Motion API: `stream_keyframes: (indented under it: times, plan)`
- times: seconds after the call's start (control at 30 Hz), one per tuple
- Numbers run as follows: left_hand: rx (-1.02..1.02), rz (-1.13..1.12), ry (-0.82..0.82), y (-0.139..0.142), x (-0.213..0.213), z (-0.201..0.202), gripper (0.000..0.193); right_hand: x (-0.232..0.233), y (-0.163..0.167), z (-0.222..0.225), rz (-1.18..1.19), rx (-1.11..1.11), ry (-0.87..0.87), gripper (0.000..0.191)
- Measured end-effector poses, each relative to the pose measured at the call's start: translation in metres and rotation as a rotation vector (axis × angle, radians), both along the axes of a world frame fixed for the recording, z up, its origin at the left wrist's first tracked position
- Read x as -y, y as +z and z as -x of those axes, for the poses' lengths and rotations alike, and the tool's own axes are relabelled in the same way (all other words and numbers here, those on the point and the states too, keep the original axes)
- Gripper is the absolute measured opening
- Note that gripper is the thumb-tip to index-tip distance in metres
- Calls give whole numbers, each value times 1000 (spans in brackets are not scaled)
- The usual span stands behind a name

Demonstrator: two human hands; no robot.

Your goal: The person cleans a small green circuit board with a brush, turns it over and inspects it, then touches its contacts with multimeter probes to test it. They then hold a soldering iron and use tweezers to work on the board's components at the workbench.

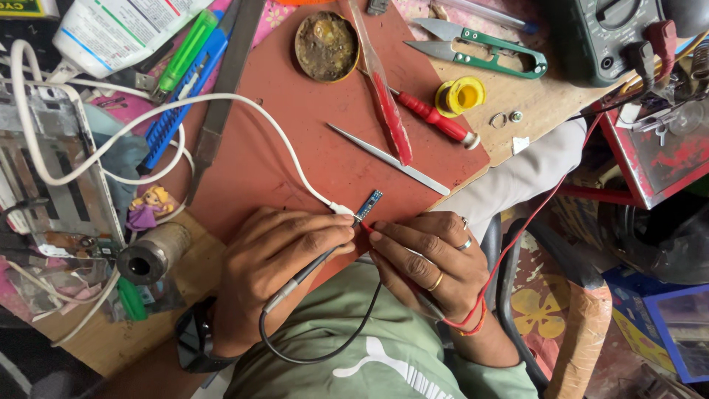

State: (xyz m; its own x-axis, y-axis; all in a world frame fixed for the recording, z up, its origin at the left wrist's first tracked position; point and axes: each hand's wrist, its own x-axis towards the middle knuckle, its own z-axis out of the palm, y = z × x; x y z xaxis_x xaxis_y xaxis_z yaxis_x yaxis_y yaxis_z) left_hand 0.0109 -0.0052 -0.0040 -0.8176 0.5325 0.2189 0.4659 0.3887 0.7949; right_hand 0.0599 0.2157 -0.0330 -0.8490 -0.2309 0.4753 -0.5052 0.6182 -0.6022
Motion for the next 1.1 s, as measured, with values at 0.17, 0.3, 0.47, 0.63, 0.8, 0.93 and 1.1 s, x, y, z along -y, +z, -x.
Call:
stream_keyframes:
  times: [0.17,0.3,0.47,0.63,0.8,0.93,1.1]
  plan:
    - [-14,9,9,-1,-1,0,22,4,-3,-3,-6,-14,-27,35]
    - [-9,12,4,-2,0,1,22,10,-7,-7,-24,-57,-59,36]
    - [-4,11,3,-2,1,1,21,14,-10,-12,-33,-66,-78,37]
    - [-11,11,6,-2,0,1,21,15,-8,-13,-34,-55,-75,36]
    - [-7,13,9,-2,0,1,22,15,-7,-12,-31,-52,-79,35]
    - [25,-19,13,-2,0,2,21,14,-7,-11,-9,-51,-84,34]
    - [36,-9,7,0,2,2,22,16,-7,-11,-27,-45,-124,34]
